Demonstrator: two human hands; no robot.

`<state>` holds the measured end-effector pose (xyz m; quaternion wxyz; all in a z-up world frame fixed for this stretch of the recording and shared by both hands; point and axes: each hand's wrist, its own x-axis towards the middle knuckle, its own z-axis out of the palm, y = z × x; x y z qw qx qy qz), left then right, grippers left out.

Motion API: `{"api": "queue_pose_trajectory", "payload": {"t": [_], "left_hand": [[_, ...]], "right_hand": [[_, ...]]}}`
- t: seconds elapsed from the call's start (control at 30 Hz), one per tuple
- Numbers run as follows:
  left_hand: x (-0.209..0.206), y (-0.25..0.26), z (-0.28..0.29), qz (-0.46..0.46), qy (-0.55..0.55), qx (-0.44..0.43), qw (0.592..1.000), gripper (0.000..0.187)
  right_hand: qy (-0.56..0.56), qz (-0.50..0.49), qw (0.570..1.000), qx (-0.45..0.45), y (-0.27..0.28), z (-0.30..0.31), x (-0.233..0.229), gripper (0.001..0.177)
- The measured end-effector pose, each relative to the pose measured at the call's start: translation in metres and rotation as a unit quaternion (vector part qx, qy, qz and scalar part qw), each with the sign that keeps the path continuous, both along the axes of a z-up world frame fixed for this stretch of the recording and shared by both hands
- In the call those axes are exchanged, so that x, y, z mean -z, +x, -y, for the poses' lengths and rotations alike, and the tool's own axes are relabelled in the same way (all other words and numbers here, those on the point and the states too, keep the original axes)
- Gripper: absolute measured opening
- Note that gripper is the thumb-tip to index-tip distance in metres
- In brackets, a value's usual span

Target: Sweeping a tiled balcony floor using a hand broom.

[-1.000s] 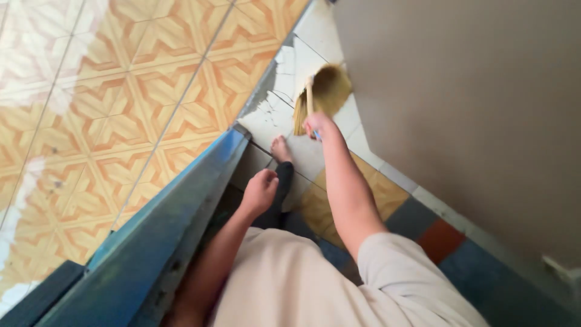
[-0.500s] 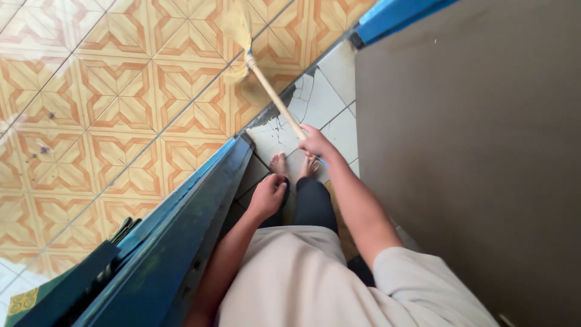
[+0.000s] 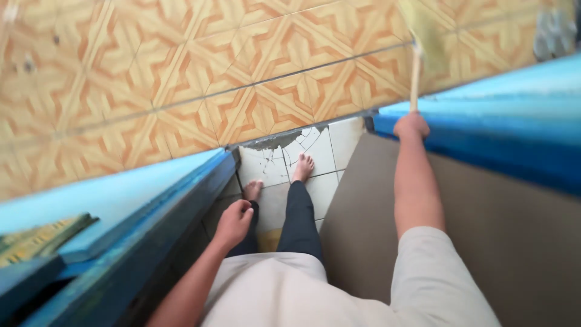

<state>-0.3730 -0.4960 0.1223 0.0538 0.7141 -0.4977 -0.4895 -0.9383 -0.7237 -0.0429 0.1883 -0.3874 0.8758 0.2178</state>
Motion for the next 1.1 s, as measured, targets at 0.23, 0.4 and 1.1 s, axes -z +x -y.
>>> {"api": "queue_pose_trajectory", "payload": {"t": [0.23, 0.4, 1.1], "left_hand": [[-0.006, -0.082, 0.011, -0.039, 0.033, -0.103, 0.993, 0.025], [-0.016, -0.113, 0.021, -0.076, 0.042, -0.15, 0.985, 0.024], [-0.016, -0.116, 0.103, -0.059, -0.026, -0.212, 0.975, 0.022]], "right_hand": [[0.099, 0.176, 0.978, 0.06, 0.047, -0.032, 0.063, 0.013], [0.123, 0.367, 0.922, 0.014, 0.216, -0.08, 0.036, 0.02], [-0.027, 0.46, 0.885, -0.068, 0.09, -0.037, -0.163, 0.073]]}}
